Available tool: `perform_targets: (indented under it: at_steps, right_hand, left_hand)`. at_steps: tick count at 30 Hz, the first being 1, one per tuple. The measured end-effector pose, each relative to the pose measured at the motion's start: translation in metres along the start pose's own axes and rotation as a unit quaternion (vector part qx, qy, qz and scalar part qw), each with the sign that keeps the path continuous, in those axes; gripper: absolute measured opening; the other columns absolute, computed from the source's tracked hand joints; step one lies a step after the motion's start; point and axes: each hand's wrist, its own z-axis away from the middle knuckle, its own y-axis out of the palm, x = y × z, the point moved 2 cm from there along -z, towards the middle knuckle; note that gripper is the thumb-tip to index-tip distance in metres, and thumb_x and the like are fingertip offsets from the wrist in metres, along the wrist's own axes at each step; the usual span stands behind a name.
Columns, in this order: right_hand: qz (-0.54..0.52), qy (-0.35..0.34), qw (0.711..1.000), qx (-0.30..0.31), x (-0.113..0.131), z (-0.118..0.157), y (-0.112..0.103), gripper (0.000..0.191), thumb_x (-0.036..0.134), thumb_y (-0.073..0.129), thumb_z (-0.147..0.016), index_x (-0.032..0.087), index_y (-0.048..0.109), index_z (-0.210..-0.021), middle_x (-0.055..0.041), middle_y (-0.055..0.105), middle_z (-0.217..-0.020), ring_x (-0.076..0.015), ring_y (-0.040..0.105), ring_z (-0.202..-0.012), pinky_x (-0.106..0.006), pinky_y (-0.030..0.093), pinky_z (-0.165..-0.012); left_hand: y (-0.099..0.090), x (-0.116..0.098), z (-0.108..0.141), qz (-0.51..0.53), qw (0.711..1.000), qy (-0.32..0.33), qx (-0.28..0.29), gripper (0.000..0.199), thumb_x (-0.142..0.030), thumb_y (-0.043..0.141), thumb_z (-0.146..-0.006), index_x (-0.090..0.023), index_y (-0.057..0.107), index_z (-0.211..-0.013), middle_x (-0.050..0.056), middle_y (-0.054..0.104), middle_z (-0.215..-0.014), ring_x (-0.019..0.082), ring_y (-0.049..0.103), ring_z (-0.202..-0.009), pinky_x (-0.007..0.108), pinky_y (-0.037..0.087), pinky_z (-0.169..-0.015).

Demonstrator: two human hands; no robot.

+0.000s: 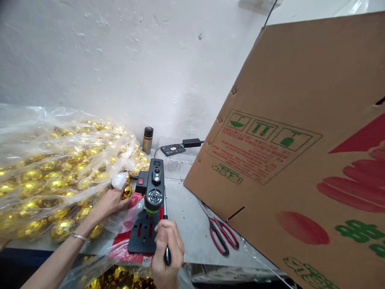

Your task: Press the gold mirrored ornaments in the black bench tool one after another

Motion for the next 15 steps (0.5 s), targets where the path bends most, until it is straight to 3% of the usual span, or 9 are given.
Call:
perform_targets:
  at_steps: [4, 8, 11, 15]
  right_hand:
    - [0.0, 0.002, 1.0, 0.016, 0.001, -0.003, -0.002, 0.034, 0.007, 0.045, -0.106, 0.023, 0.048, -0.076, 0.0034, 0.052, -0.069, -0.0101, 0.056, -0.065, -0.021, 0.043, -0.057]
    - [-0.001, 0.011, 1.0, 0.016, 0.004, -0.008, -0.003, 0.033, 0.006, 0.045, -0.106, 0.022, 0.049, -0.077, 0.0026, 0.054, -0.072, -0.0101, 0.055, -0.063, -0.023, 0.042, -0.056]
    - [0.003, 0.025, 0.999, 0.024, 0.006, -0.011, -0.002, 0.031, 0.007, 0.046, -0.106, 0.022, 0.052, -0.08, 0.0021, 0.057, -0.073, -0.0104, 0.055, -0.062, -0.024, 0.041, -0.055]
    - [0.003, 0.029, 0.999, 0.026, 0.006, -0.012, -0.003, 0.03, 0.007, 0.046, -0.106, 0.022, 0.053, -0.082, 0.0022, 0.057, -0.073, -0.0109, 0.055, -0.062, -0.025, 0.04, -0.055]
  left_hand:
    - [-0.003, -0.018, 0.039, 0.146, 0.987, 0.048, 0.042, 0.062, -0.047, 0.068, -0.086, -0.022, 0.054, -0.141, 0.012, 0.08, -0.121, 0.033, 0.078, -0.106, 0.044, 0.06, -0.094]
    - [0.011, -0.027, 0.076, 0.272, 0.961, -0.002, 0.053, 0.057, -0.055, 0.067, -0.088, -0.024, 0.058, -0.135, 0.009, 0.079, -0.123, 0.031, 0.076, -0.108, 0.044, 0.06, -0.099]
    - [0.029, -0.031, 0.092, 0.302, 0.952, -0.022, 0.042, 0.053, -0.057, 0.063, -0.091, -0.024, 0.063, -0.133, 0.011, 0.076, -0.127, 0.032, 0.073, -0.118, 0.049, 0.058, -0.107]
    - [0.05, -0.034, 0.099, 0.29, 0.956, 0.014, 0.025, 0.051, -0.049, 0.064, -0.092, -0.024, 0.066, -0.136, 0.015, 0.069, -0.137, 0.035, 0.066, -0.132, 0.054, 0.053, -0.115]
